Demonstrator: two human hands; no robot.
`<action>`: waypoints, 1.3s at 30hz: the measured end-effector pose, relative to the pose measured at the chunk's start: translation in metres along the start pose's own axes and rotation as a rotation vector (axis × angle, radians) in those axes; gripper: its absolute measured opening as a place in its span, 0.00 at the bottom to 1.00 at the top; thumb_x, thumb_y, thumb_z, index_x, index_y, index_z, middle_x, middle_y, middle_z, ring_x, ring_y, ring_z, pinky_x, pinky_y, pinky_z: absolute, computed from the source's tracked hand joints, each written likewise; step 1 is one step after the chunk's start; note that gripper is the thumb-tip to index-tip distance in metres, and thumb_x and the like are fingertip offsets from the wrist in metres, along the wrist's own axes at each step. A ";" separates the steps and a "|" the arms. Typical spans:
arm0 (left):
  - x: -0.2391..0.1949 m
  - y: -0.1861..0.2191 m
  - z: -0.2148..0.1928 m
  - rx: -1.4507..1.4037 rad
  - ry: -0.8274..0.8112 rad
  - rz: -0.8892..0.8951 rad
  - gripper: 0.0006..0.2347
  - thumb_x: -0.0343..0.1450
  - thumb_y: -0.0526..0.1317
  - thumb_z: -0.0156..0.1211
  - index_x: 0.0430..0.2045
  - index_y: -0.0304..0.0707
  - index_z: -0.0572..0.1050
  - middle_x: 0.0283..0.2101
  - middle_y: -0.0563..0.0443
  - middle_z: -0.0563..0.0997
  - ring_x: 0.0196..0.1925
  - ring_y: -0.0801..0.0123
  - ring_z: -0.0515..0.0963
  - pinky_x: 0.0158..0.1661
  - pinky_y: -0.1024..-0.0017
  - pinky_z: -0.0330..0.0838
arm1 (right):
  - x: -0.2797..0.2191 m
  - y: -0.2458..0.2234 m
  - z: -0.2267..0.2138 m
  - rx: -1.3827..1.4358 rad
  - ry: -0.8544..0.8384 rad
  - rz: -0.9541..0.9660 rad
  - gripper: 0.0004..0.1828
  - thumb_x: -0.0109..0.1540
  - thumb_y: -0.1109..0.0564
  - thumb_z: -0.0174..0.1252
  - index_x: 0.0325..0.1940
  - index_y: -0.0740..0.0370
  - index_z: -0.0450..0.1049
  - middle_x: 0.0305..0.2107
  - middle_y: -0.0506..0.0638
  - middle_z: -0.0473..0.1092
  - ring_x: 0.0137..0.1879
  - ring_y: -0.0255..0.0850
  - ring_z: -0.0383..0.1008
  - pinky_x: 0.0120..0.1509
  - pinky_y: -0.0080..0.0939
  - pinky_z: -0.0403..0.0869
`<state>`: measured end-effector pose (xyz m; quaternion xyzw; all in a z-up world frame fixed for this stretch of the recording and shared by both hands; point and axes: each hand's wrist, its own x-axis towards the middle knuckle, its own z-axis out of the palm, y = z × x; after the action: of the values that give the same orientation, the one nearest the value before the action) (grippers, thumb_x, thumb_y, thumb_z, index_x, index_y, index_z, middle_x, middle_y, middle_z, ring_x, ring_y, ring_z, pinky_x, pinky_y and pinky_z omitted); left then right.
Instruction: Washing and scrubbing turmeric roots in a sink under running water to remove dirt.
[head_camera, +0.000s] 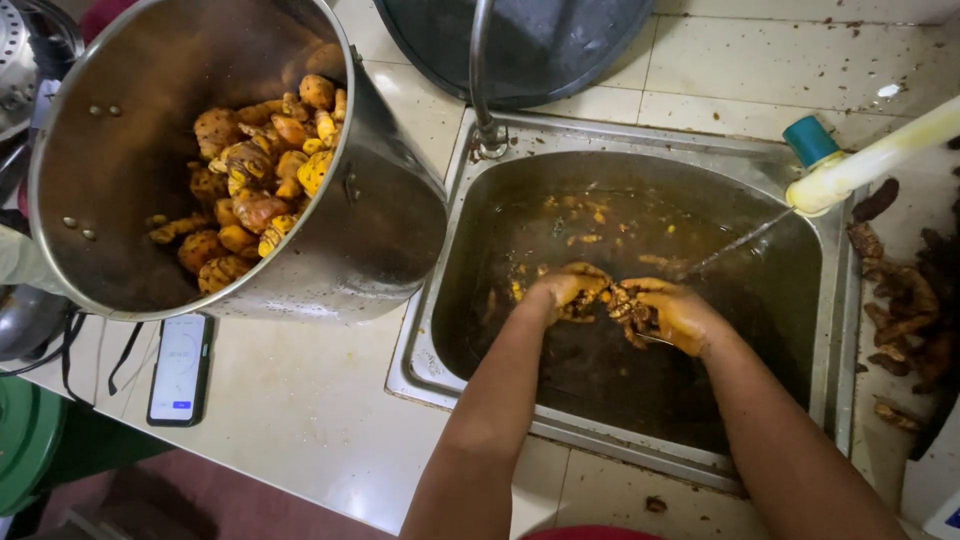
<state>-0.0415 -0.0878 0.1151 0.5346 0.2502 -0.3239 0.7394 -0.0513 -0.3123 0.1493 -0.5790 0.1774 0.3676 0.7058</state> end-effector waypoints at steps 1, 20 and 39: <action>-0.006 0.004 0.001 0.018 0.014 -0.007 0.19 0.67 0.39 0.70 0.53 0.41 0.76 0.50 0.34 0.79 0.49 0.42 0.80 0.38 0.47 0.83 | 0.003 0.002 -0.001 -0.027 0.033 -0.015 0.19 0.66 0.59 0.53 0.61 0.58 0.75 0.40 0.62 0.75 0.38 0.53 0.78 0.39 0.57 0.81; 0.001 -0.007 0.055 0.969 0.175 0.301 0.17 0.68 0.50 0.65 0.52 0.67 0.78 0.54 0.50 0.81 0.59 0.50 0.80 0.58 0.55 0.75 | 0.039 0.029 -0.014 -0.045 0.262 -0.011 0.19 0.68 0.45 0.61 0.54 0.63 0.77 0.35 0.63 0.72 0.34 0.55 0.75 0.37 0.65 0.78; 0.025 -0.004 0.137 0.172 -0.039 0.326 0.20 0.69 0.43 0.70 0.52 0.32 0.78 0.42 0.29 0.82 0.39 0.52 0.85 0.40 0.60 0.81 | 0.076 0.052 -0.064 0.166 0.217 -0.053 0.19 0.59 0.69 0.61 0.52 0.61 0.71 0.32 0.68 0.75 0.34 0.65 0.80 0.35 0.71 0.80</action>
<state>-0.0249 -0.2241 0.1358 0.6229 0.1174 -0.2301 0.7384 -0.0266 -0.3455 0.0454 -0.5594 0.2671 0.2684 0.7373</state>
